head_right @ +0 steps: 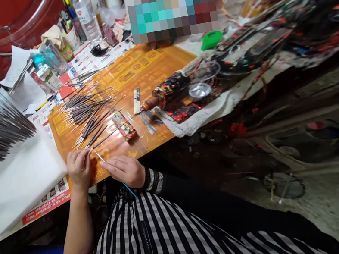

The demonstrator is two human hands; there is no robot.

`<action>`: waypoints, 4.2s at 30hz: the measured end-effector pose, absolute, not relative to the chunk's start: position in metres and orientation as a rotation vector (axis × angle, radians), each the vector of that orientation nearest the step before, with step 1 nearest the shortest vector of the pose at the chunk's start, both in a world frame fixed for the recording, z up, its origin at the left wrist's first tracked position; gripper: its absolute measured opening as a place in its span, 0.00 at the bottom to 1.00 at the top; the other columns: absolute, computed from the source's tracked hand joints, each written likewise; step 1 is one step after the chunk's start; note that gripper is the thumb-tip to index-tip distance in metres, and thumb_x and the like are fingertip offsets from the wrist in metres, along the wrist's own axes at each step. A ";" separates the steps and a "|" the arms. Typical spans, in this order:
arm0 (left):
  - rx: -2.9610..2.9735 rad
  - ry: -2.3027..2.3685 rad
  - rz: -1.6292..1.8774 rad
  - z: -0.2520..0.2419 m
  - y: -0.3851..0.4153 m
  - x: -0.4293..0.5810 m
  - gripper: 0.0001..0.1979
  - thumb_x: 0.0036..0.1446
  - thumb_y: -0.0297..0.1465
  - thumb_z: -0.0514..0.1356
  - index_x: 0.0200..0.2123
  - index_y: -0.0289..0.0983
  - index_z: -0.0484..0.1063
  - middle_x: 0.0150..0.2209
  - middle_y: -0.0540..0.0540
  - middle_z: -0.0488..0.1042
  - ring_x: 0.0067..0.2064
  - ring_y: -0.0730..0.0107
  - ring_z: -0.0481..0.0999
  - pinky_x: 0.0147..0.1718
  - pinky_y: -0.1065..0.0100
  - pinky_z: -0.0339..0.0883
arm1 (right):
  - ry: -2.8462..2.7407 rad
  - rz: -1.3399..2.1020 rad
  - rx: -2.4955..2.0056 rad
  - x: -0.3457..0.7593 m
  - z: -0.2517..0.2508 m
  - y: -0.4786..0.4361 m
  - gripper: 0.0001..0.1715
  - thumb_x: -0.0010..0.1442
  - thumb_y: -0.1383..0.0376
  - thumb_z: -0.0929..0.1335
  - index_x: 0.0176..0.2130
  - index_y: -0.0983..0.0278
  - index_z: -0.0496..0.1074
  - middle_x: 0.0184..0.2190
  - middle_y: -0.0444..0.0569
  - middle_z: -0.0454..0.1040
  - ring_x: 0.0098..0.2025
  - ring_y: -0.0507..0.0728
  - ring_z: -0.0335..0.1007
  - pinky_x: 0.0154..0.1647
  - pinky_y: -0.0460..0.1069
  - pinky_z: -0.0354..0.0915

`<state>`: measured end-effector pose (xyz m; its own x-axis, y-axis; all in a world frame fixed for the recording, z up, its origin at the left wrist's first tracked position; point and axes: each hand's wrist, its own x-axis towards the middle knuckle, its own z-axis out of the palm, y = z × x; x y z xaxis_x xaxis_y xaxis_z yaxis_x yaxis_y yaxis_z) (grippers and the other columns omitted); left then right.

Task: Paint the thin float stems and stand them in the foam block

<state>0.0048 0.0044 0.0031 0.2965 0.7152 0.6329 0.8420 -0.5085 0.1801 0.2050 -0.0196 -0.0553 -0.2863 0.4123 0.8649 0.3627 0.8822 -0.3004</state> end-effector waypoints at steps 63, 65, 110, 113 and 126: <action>-2.358 -1.553 -0.959 0.000 0.001 0.005 0.11 0.69 0.35 0.56 0.41 0.39 0.78 0.37 0.44 0.79 0.40 0.66 0.75 0.43 0.62 0.69 | -1.978 0.061 -0.651 0.201 -0.067 -0.023 0.28 0.69 0.73 0.64 0.67 0.68 0.63 0.50 0.60 0.79 0.53 0.62 0.77 0.53 0.57 0.76; -2.354 -1.557 -0.951 0.000 0.001 0.005 0.12 0.69 0.35 0.55 0.41 0.39 0.78 0.36 0.44 0.79 0.40 0.66 0.75 0.42 0.62 0.69 | -1.969 0.069 -0.642 0.202 -0.069 -0.023 0.28 0.69 0.72 0.65 0.66 0.67 0.64 0.50 0.60 0.79 0.53 0.62 0.77 0.53 0.57 0.76; -2.380 -1.509 -0.999 -0.001 0.001 0.005 0.10 0.69 0.34 0.56 0.42 0.39 0.77 0.37 0.45 0.79 0.41 0.67 0.76 0.44 0.63 0.68 | -2.012 -0.038 -0.645 0.203 -0.068 -0.024 0.29 0.68 0.74 0.64 0.66 0.70 0.63 0.49 0.60 0.80 0.53 0.62 0.77 0.53 0.57 0.76; -2.367 -1.486 -1.011 -0.003 0.002 0.005 0.10 0.69 0.34 0.56 0.42 0.39 0.76 0.37 0.45 0.79 0.40 0.67 0.75 0.43 0.63 0.68 | -1.999 -0.052 -0.593 0.205 -0.066 -0.022 0.31 0.67 0.74 0.65 0.67 0.71 0.61 0.46 0.59 0.80 0.50 0.61 0.77 0.50 0.56 0.77; -2.198 -1.581 -0.869 0.041 -0.011 -0.051 0.10 0.71 0.33 0.51 0.42 0.39 0.73 0.39 0.43 0.77 0.42 0.67 0.76 0.43 0.65 0.70 | -2.031 -0.022 -0.431 0.215 -0.067 -0.025 0.37 0.64 0.76 0.68 0.69 0.71 0.57 0.46 0.58 0.81 0.47 0.62 0.79 0.50 0.55 0.76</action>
